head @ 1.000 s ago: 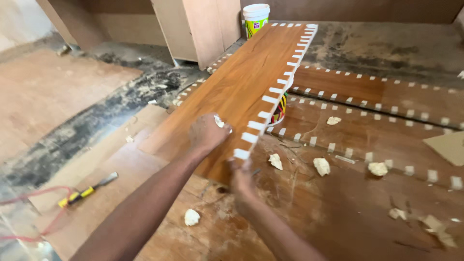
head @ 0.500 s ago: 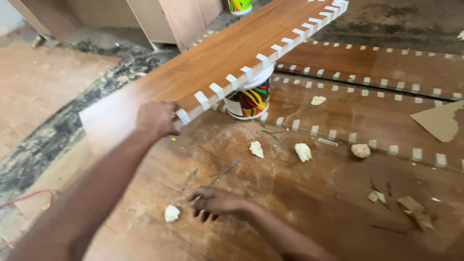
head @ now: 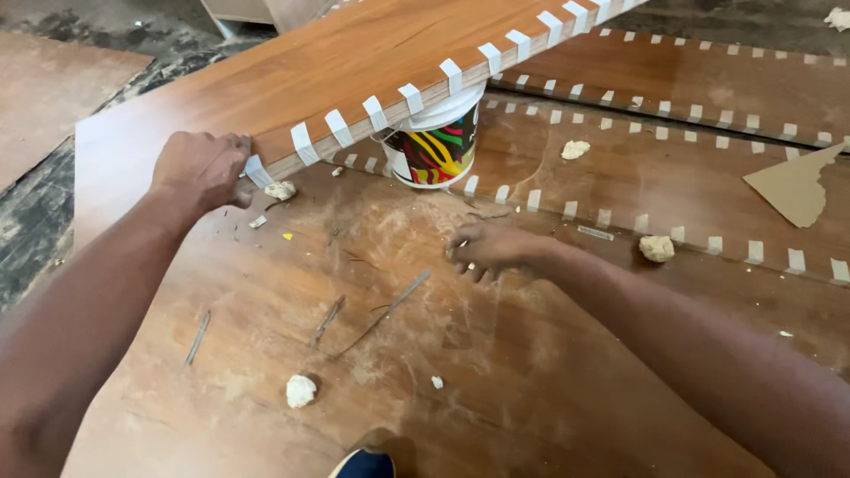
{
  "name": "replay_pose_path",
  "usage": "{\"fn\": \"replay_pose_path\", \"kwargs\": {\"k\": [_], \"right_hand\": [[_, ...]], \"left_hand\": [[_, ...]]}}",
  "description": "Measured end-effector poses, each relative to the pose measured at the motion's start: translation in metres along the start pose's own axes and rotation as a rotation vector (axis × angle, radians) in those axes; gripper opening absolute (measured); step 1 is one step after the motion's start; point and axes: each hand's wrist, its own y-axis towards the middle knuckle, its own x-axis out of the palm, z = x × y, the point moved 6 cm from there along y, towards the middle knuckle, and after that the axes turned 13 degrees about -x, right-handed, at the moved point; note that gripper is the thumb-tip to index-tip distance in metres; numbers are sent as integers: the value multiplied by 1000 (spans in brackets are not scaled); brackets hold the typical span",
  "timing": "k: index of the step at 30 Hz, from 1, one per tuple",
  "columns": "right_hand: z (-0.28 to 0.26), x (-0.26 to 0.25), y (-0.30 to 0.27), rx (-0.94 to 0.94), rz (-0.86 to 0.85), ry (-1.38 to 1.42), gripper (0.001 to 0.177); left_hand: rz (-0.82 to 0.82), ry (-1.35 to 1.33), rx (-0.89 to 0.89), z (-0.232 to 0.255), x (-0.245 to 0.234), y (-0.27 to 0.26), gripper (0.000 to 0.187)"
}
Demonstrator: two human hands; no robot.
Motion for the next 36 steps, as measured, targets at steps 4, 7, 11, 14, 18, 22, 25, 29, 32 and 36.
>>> {"fn": "replay_pose_path", "kwargs": {"k": [4,7,11,14,18,22,25,29,32,36], "right_hand": [[-12,-22,14,-28,171,95,37],[-16,-30,25,-69,295,109,38],[-14,-55,-1,-67,290,-62,42],[-32,-98,-28,-25,144,-102,42],[-56,-194,-56,248,324,-231,52],[-61,-264,-61,412,818,-9,40],[-57,-269,-36,432,949,234,45],[-43,-224,47,268,1012,996,60],[-38,-185,108,175,990,1254,79],[-46,-162,186,72,1013,1323,90]], "left_hand": [[-9,4,-25,-12,27,32,75],[31,97,-21,-24,50,55,70],[-7,91,-44,-36,78,96,61],[163,48,-137,-60,93,129,54],[82,-105,-390,-84,139,166,38],[18,-488,-634,-100,162,172,33],[-44,-1002,-738,-87,166,176,58],[-606,-2536,-1298,-34,188,190,65],[-703,-2705,-1391,-14,174,190,66],[-812,-2644,-1361,17,141,183,69]]}}
